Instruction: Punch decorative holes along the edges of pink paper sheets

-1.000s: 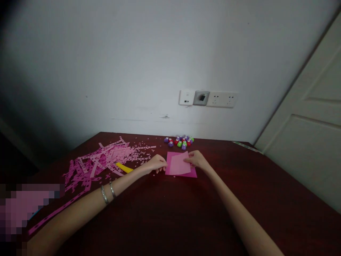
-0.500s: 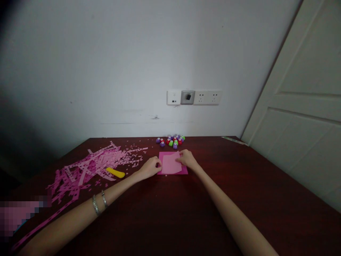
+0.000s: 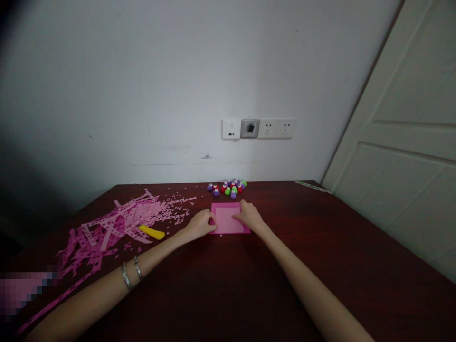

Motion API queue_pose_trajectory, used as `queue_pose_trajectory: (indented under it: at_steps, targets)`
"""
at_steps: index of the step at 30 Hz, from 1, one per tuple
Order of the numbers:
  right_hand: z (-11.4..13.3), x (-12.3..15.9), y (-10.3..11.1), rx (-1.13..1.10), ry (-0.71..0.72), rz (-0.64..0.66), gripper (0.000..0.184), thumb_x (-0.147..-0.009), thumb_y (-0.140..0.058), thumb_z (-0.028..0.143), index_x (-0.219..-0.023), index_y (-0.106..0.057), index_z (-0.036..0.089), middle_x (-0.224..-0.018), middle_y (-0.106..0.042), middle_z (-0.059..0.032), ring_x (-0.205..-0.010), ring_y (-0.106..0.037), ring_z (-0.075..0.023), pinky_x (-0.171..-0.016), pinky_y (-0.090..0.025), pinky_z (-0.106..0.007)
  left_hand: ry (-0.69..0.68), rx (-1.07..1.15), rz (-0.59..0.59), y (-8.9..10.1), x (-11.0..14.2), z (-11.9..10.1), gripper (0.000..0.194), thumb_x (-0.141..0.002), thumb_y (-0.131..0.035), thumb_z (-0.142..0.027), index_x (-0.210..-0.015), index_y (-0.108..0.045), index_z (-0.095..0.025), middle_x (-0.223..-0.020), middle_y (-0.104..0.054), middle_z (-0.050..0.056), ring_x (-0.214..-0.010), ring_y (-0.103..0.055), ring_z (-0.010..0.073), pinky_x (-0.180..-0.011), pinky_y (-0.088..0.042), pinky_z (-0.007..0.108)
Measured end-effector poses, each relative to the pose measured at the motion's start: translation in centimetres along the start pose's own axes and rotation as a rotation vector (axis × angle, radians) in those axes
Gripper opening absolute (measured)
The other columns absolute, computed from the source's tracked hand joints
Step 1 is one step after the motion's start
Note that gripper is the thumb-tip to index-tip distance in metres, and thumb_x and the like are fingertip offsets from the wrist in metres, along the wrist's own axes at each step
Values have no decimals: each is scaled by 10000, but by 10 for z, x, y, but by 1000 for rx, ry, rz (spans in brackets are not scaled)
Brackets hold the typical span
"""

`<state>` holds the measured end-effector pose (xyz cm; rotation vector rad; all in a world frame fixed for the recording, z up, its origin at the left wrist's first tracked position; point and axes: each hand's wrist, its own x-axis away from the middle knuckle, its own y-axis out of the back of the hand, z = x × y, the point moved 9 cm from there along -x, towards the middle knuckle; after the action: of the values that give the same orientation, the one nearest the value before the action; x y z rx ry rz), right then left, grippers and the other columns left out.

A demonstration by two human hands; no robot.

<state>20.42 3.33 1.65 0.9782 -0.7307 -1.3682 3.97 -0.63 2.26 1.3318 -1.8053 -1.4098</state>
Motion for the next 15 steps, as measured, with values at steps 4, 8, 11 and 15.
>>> queue_pose_trajectory:
  at_steps: [4, 8, 11, 15]
  targets:
    - [0, 4, 1, -21, 42, 27, 409, -705, -647, 379, -1018, -573, 127, -897, -645, -129, -796, -615, -219, -651, -425, -269, -6, 6, -13, -1, -2, 2, 117, -699, -578, -241, -735, -652, -157, -805, -613, 65, -770, -572, 190, -705, -421, 267]
    - [2, 7, -2, -55, 143, 96, 366, -682, -673, 367, -965, -622, 141, -833, -634, -71, -735, -590, -172, -651, -423, -244, 9, 12, 8, -5, -4, 5, 193, -715, -606, -343, -736, -633, -153, -811, -614, 67, -768, -570, 195, -681, -415, 269]
    - [2, 9, -3, -54, 197, 126, 452, -628, -719, 369, -1004, -638, 133, -892, -609, -83, -767, -570, -178, -699, -425, -258, 28, 8, 36, -9, -6, 9, 227, -694, -645, -369, -753, -623, -151, -821, -614, 65, -771, -570, 196, -668, -410, 262]
    - [0, 8, -6, -51, 219, 136, 487, -609, -736, 371, -1023, -645, 130, -929, -587, -94, -799, -555, -187, -733, -426, -272, 32, -4, 52, -12, -8, 10, 237, -696, -655, -371, -755, -609, -146, -825, -610, 69, -774, -568, 196, -661, -404, 259]
